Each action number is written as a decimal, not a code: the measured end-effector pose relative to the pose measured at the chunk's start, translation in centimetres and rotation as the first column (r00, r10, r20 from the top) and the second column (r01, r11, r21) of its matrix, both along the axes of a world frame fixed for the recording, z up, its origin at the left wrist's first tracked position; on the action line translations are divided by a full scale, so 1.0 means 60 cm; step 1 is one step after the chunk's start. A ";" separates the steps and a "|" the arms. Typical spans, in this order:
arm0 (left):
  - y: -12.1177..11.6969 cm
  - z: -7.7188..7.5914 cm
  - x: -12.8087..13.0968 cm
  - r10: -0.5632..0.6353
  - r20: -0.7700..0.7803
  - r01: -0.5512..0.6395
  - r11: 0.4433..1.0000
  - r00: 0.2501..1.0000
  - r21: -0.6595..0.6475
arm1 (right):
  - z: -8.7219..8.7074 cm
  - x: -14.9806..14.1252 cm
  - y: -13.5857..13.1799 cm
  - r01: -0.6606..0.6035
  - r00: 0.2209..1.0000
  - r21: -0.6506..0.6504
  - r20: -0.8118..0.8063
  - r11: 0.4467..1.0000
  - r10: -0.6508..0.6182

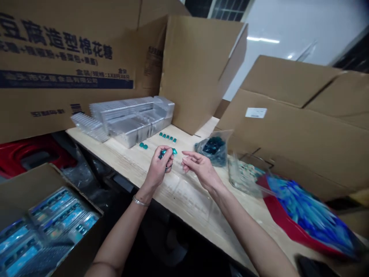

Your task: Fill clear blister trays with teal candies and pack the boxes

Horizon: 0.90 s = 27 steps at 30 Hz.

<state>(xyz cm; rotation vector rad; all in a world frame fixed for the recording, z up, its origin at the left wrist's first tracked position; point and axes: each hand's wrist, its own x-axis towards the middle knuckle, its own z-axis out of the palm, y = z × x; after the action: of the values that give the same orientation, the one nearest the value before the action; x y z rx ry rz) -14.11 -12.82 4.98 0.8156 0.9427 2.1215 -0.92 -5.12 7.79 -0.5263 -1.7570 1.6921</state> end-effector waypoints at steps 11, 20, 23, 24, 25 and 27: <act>0.004 0.017 0.148 -0.118 -0.363 0.042 0.976 0.924 -0.213 | -0.007 0.120 -0.010 0.180 0.982 0.122 0.037 0.976 -0.186; 0.018 0.015 0.213 0.028 -0.508 -0.163 0.961 0.861 -0.222 | -0.017 0.248 -0.068 0.003 0.994 0.060 -0.109 0.998 0.004; 0.004 0.018 0.242 -0.205 -0.377 0.073 0.939 0.903 -0.335 | -0.005 0.329 -0.107 0.020 0.986 0.104 -0.164 0.994 -0.003; -0.003 0.019 0.250 -0.281 -0.319 0.154 0.916 0.905 -0.370 | 0.000 0.363 -0.116 0.097 0.979 0.130 -0.190 0.987 -0.071; -0.010 0.019 0.255 -0.307 -0.276 0.186 0.902 0.911 -0.389 | 0.005 0.401 -0.121 0.208 0.962 0.163 -0.214 0.965 -0.171; -0.018 0.013 0.256 -0.320 -0.187 0.210 0.869 0.929 -0.448 | 0.012 0.491 -0.116 0.494 0.864 0.232 -0.238 0.838 -0.444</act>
<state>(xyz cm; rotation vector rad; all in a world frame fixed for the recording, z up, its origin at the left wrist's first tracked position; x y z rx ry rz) 1.25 -13.89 5.78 0.9426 1.2853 1.5180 28.51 -12.08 8.51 -0.5990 -1.5468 1.0828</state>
